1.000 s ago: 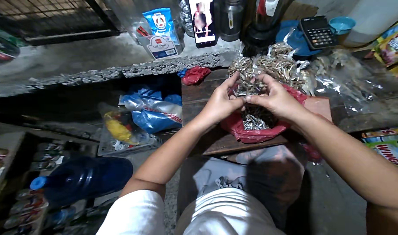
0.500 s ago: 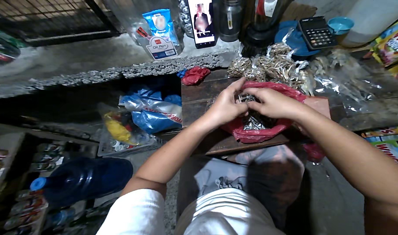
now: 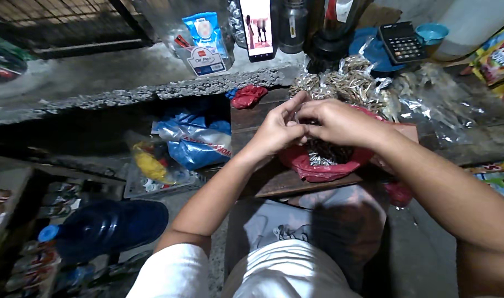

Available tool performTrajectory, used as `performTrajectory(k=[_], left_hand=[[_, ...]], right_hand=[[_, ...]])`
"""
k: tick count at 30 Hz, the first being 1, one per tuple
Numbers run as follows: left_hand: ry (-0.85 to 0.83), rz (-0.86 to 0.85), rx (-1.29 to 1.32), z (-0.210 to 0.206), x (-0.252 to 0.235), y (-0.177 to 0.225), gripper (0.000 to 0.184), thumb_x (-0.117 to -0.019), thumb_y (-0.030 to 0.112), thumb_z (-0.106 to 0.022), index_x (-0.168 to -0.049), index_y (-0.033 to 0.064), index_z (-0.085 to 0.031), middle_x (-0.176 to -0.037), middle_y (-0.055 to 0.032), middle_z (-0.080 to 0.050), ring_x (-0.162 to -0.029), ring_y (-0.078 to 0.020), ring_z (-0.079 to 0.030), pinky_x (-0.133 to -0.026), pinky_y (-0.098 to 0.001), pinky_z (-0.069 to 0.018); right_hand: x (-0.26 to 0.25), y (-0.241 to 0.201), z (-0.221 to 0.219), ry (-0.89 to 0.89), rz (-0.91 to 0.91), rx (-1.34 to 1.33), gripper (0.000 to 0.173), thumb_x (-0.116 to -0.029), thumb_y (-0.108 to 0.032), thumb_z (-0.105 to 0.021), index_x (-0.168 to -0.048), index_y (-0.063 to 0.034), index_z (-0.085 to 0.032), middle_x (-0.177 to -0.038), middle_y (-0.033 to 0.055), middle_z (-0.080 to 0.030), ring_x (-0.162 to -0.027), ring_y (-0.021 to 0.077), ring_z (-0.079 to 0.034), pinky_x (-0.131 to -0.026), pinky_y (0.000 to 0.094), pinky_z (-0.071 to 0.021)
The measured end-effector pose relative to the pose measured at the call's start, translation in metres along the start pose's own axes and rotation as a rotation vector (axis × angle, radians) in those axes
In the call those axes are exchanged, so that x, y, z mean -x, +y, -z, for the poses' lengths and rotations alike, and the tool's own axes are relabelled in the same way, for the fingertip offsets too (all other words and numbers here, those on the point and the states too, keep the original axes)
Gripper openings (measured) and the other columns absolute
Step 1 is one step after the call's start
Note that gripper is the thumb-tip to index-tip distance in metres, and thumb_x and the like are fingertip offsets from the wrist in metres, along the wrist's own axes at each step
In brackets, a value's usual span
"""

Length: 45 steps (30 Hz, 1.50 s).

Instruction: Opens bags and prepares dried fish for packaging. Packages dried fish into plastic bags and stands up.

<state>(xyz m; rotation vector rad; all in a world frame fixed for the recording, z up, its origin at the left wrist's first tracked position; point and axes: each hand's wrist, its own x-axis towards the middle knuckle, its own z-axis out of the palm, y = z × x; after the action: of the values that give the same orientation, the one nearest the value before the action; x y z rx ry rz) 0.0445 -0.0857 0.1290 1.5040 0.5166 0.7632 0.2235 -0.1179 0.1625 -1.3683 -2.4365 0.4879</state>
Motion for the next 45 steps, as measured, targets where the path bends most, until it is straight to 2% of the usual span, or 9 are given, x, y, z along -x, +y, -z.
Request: performTrajectory(k=[4,8,13,18,23,33,37,41,45], left_hand=[[0.04,-0.051,0.007,0.024,0.003,-0.001,0.068,-0.0844,-0.007,-0.052,-0.15,-0.0058,-0.037,-0.14,-0.0092,-0.057,-0.074,0.002,-0.061,-0.056,-0.0138,-0.049],[0.074,-0.023,0.05,0.048,0.006,-0.003,0.067,-0.0839,-0.008,-0.049,-0.15,-0.0027,-0.039,-0.142,-0.0066,-0.059,-0.074,0.0022,-0.062,-0.053,-0.0137,-0.0467],[0.107,0.001,0.117,0.067,0.011,-0.004,0.065,-0.0854,-0.008,-0.046,-0.149,-0.0003,-0.041,-0.138,-0.0024,-0.063,-0.072,0.0022,-0.063,-0.053,-0.0133,-0.0484],[0.271,-0.18,0.084,0.09,0.015,-0.01,0.06,-0.0933,0.0,-0.047,-0.152,0.002,-0.033,-0.136,0.0014,-0.063,-0.069,0.0022,-0.061,-0.053,-0.0146,-0.0482],[0.312,-0.157,-0.263,0.098,0.048,-0.076,0.108,-0.0868,0.048,-0.072,-0.16,-0.0024,-0.011,-0.152,-0.0163,-0.045,-0.124,-0.0101,-0.057,-0.099,-0.0286,-0.0521],[0.244,-0.04,-0.35,0.085,0.055,-0.106,0.082,-0.0833,-0.001,-0.077,-0.154,-0.0017,-0.034,-0.14,-0.0181,-0.057,-0.12,-0.0111,-0.061,-0.103,-0.0271,-0.0496],[0.187,-0.129,-0.358,0.091,0.049,-0.113,0.078,-0.0833,-0.001,-0.074,-0.151,-0.0071,-0.036,-0.142,-0.02,-0.056,-0.123,-0.0104,-0.059,-0.105,-0.0252,-0.0473],[0.242,-0.157,-0.28,0.092,0.048,-0.122,0.091,-0.0829,0.004,-0.075,-0.157,-0.0049,-0.022,-0.153,-0.0204,-0.045,-0.133,-0.0142,-0.052,-0.11,-0.0284,-0.044],[0.344,-0.17,-0.239,0.095,0.051,-0.125,0.098,-0.0846,0.02,-0.076,-0.159,-0.0027,-0.016,-0.153,-0.0189,-0.045,-0.134,-0.013,-0.05,-0.109,-0.0271,-0.0435]], right_hand=[[0.003,0.002,0.014,0.132,0.107,-0.034,0.035,-0.1034,-0.024,-0.054,-0.123,-0.0006,-0.07,-0.119,0.0168,-0.071,-0.111,0.0275,-0.068,-0.099,0.0461,-0.052],[-0.004,-0.001,0.017,-0.088,0.053,0.123,0.043,-0.0972,-0.028,-0.068,-0.134,-0.0055,-0.065,-0.128,0.0158,-0.068,-0.126,0.0364,-0.06,-0.108,0.064,-0.0363],[-0.023,-0.001,0.005,0.04,0.217,0.351,0.012,-0.0926,0.0,-0.065,-0.102,-0.0001,-0.072,-0.1,0.0178,-0.072,-0.109,0.0403,-0.066,-0.101,0.064,-0.0403],[-0.041,-0.019,0.011,0.13,0.306,0.359,0.014,-0.0951,-0.002,-0.06,-0.1,0.0027,-0.072,-0.095,0.0207,-0.072,-0.102,0.0423,-0.067,-0.1,0.0617,-0.0418],[-0.055,-0.032,0.013,0.013,0.22,0.34,0.016,-0.0968,-0.002,-0.059,-0.106,0.0036,-0.072,-0.099,0.0219,-0.072,-0.103,0.0424,-0.067,-0.101,0.0628,-0.0407],[-0.077,-0.042,0.012,0.016,0.191,0.019,0.032,-0.1004,-0.01,-0.042,-0.106,-0.0012,-0.073,-0.097,0.0124,-0.073,-0.09,0.0224,-0.069,-0.081,0.0451,-0.0524],[-0.089,-0.046,0.011,-0.199,0.003,0.059,0.026,-0.1014,0.001,-0.049,-0.11,-0.0003,-0.074,-0.106,0.0177,-0.073,-0.101,0.0329,-0.069,-0.091,0.055,-0.051],[-0.099,-0.037,-0.002,-0.44,-0.159,0.184,0.052,-0.0962,-0.031,-0.073,-0.143,-0.011,-0.061,-0.124,0.0229,-0.068,-0.116,0.0442,-0.063,-0.1,0.0668,-0.0441],[-0.103,-0.042,0.02,-0.336,-0.145,0.069,0.066,-0.0903,-0.035,-0.078,-0.149,-0.014,-0.055,-0.132,0.0192,-0.066,-0.118,0.0404,-0.063,-0.101,0.0655,-0.0443]])
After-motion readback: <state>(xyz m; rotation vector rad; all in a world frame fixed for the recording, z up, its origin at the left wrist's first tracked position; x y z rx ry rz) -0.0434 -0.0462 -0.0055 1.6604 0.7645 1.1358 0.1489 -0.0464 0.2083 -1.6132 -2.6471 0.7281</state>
